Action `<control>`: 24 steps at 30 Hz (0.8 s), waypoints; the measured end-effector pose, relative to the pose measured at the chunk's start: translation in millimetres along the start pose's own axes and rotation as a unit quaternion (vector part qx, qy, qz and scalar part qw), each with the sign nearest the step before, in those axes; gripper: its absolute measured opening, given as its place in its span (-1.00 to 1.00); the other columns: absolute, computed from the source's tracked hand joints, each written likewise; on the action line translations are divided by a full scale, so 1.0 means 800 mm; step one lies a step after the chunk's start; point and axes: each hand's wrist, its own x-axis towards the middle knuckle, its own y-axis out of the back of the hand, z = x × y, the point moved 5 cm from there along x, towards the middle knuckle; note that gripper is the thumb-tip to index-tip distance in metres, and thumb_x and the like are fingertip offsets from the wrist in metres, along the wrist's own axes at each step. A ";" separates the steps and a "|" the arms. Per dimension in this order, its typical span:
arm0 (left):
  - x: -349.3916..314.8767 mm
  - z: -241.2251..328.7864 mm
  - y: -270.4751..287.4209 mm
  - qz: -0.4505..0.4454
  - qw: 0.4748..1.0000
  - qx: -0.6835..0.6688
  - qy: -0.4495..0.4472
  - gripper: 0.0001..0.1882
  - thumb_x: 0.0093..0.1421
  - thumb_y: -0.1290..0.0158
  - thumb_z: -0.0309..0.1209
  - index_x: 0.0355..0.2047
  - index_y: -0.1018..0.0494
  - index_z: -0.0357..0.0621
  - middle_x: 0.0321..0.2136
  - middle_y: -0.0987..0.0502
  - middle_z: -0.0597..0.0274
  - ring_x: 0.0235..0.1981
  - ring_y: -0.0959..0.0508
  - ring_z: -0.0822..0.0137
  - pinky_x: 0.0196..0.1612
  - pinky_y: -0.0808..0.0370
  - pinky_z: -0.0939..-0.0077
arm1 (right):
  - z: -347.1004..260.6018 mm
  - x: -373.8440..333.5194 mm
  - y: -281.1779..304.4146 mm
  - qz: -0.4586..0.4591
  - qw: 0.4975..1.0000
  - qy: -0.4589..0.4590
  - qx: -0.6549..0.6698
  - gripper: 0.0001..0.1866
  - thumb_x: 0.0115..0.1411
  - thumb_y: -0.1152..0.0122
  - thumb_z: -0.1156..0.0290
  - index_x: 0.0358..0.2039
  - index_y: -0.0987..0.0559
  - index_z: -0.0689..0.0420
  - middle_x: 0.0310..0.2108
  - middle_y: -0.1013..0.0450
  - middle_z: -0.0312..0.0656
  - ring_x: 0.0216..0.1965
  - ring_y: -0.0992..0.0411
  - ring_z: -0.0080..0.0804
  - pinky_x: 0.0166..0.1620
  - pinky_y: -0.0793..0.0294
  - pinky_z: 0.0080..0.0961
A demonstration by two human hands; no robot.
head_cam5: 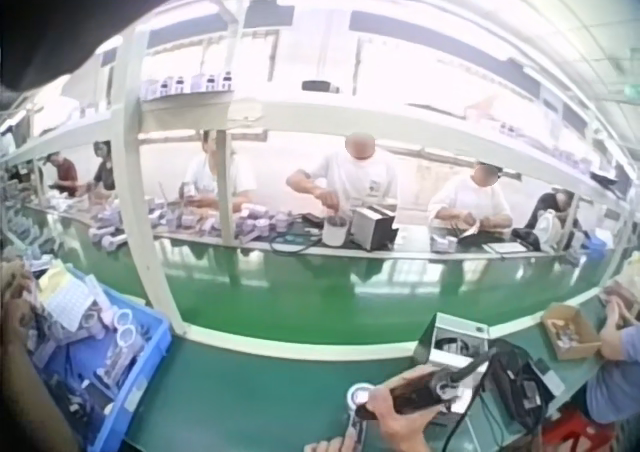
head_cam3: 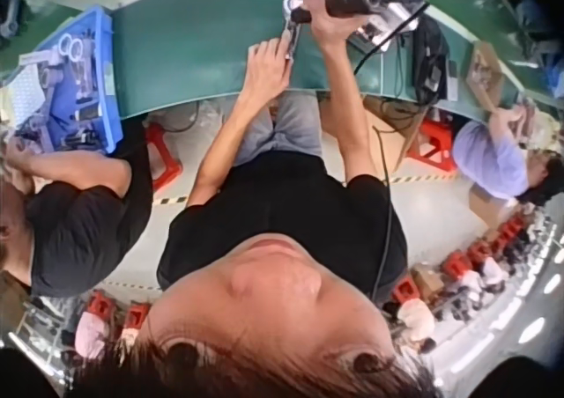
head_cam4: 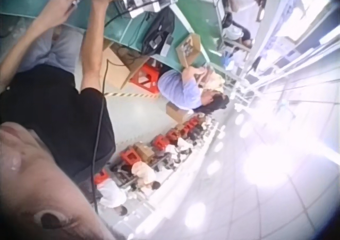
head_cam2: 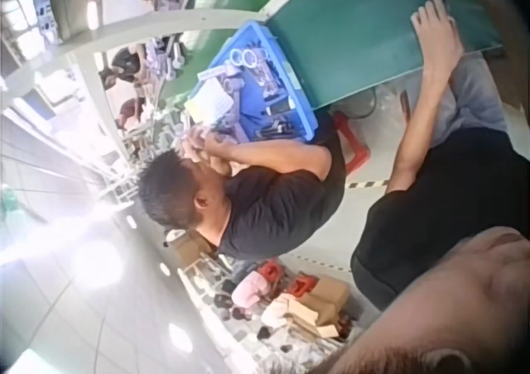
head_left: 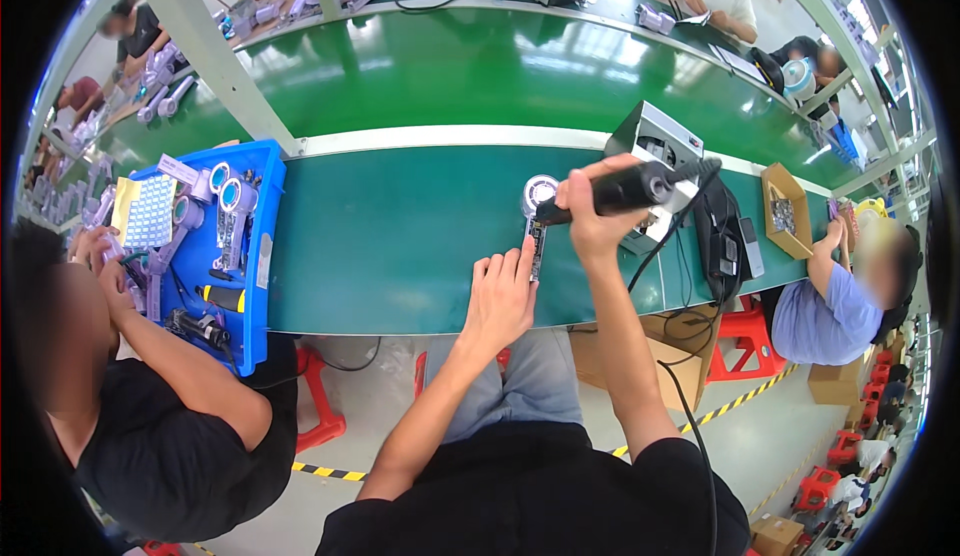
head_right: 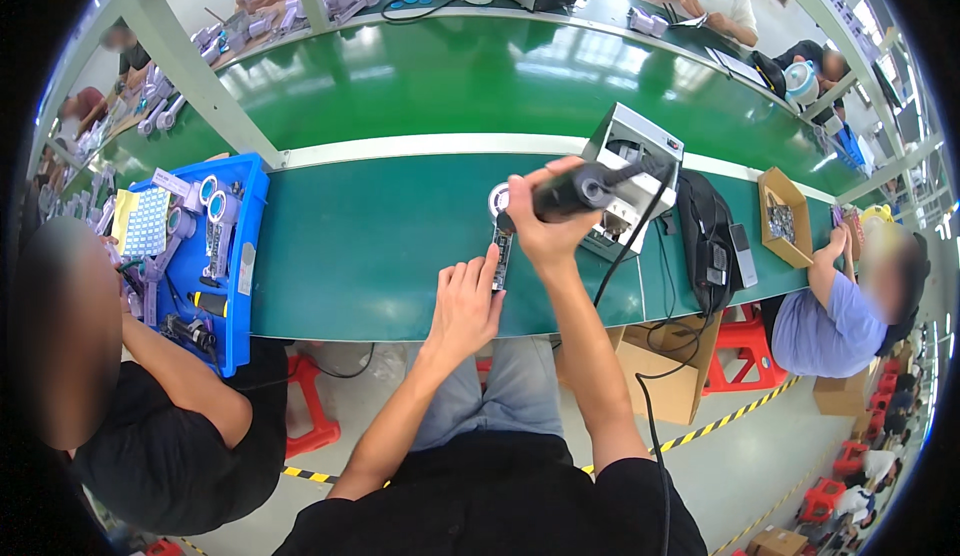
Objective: Assembling small hand-held electric fans using a screwdriver tool on a factory production line.
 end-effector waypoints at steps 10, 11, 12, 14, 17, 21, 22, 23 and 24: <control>0.005 0.000 0.001 0.012 1.000 0.024 0.009 -0.31 0.07 -0.21 -0.44 0.22 -0.29 -0.34 -0.11 -0.44 0.00 -0.13 -0.44 0.08 -0.01 -0.31 0.17 | -0.081 -0.004 0.197 0.234 0.965 0.045 -0.109 -0.63 0.22 -0.22 0.64 -0.07 -0.26 0.21 -0.58 -0.41 -0.16 -0.70 -0.37 -0.44 -0.55 -0.47 -0.40; 0.005 0.001 -0.001 0.008 1.000 0.021 0.005 -0.31 0.07 -0.21 -0.44 0.22 -0.29 -0.34 -0.11 -0.44 0.00 -0.13 -0.44 0.08 -0.01 -0.31 0.17 | -0.077 -0.009 0.211 0.254 0.961 0.044 -0.096 -0.63 0.22 -0.22 0.63 -0.07 -0.26 0.19 -0.59 -0.40 -0.16 -0.70 -0.36 -0.44 -0.55 -0.47 -0.40; 0.006 0.001 -0.003 0.008 1.000 0.027 0.007 -0.31 0.07 -0.22 -0.44 0.22 -0.30 -0.33 -0.11 -0.44 0.00 -0.13 -0.44 0.08 -0.01 -0.31 0.17 | -0.073 -0.014 0.220 0.258 0.960 0.046 -0.099 -0.63 0.22 -0.22 0.63 -0.07 -0.26 0.19 -0.59 -0.40 -0.16 -0.70 -0.36 -0.44 -0.55 -0.47 -0.40; 0.007 0.003 -0.004 0.011 0.999 0.037 0.015 -0.33 0.06 -0.24 -0.43 0.19 -0.33 -0.29 -0.12 -0.45 0.04 -0.14 -0.45 0.11 -0.03 -0.32 0.18 | -0.066 -0.022 0.233 0.279 0.955 0.046 -0.091 -0.65 0.23 -0.21 0.62 -0.07 -0.25 0.17 -0.61 -0.39 -0.16 -0.71 -0.36 -0.44 -0.56 -0.47 -0.38; 0.010 0.004 -0.005 -0.011 0.999 0.043 0.026 -0.35 0.05 -0.28 -0.37 0.16 -0.37 -0.27 -0.14 -0.45 0.06 -0.16 -0.47 0.13 -0.07 -0.33 0.20 | -0.059 -0.025 0.236 0.288 0.953 0.059 -0.079 -0.67 0.26 -0.19 0.55 -0.06 -0.26 0.15 -0.63 -0.34 -0.18 -0.69 -0.33 -0.42 -0.54 -0.44 -0.36; 0.019 0.007 -0.008 -0.020 0.998 0.042 0.031 -0.36 0.01 -0.34 -0.29 0.09 -0.40 -0.22 -0.13 -0.46 0.07 -0.16 -0.48 0.11 -0.10 -0.33 0.24 | -0.055 -0.026 0.237 0.285 0.955 0.050 -0.068 -0.69 0.27 -0.15 0.56 -0.06 -0.26 0.14 -0.62 -0.34 -0.18 -0.69 -0.33 -0.42 -0.54 -0.44 -0.35; 0.021 0.006 -0.010 -0.017 0.999 0.038 0.031 -0.35 -0.01 -0.36 -0.28 0.07 -0.41 -0.22 -0.12 -0.46 0.08 -0.16 -0.49 0.11 -0.11 -0.33 0.25 | -0.056 -0.026 0.237 0.286 0.955 0.050 -0.067 -0.69 0.27 -0.15 0.56 -0.06 -0.26 0.14 -0.62 -0.34 -0.18 -0.69 -0.33 -0.42 -0.54 -0.44 -0.35; 0.023 0.006 -0.011 -0.014 0.999 0.033 0.031 -0.34 -0.04 -0.38 -0.27 0.05 -0.42 -0.22 -0.11 -0.46 0.08 -0.15 -0.49 0.11 -0.12 -0.34 0.26 | -0.056 -0.026 0.237 0.286 0.955 0.043 -0.058 -0.70 0.28 -0.14 0.55 -0.06 -0.26 0.13 -0.62 -0.35 -0.18 -0.69 -0.33 -0.43 -0.54 -0.44 -0.36; 0.023 0.006 -0.011 -0.013 0.999 0.035 0.031 -0.34 -0.04 -0.38 -0.27 0.05 -0.42 -0.22 -0.11 -0.46 0.08 -0.15 -0.49 0.11 -0.12 -0.34 0.26 | -0.057 -0.025 0.236 0.287 0.956 0.036 -0.049 -0.71 0.29 -0.13 0.55 -0.05 -0.27 0.13 -0.61 -0.35 -0.18 -0.69 -0.33 -0.43 -0.54 -0.44 -0.37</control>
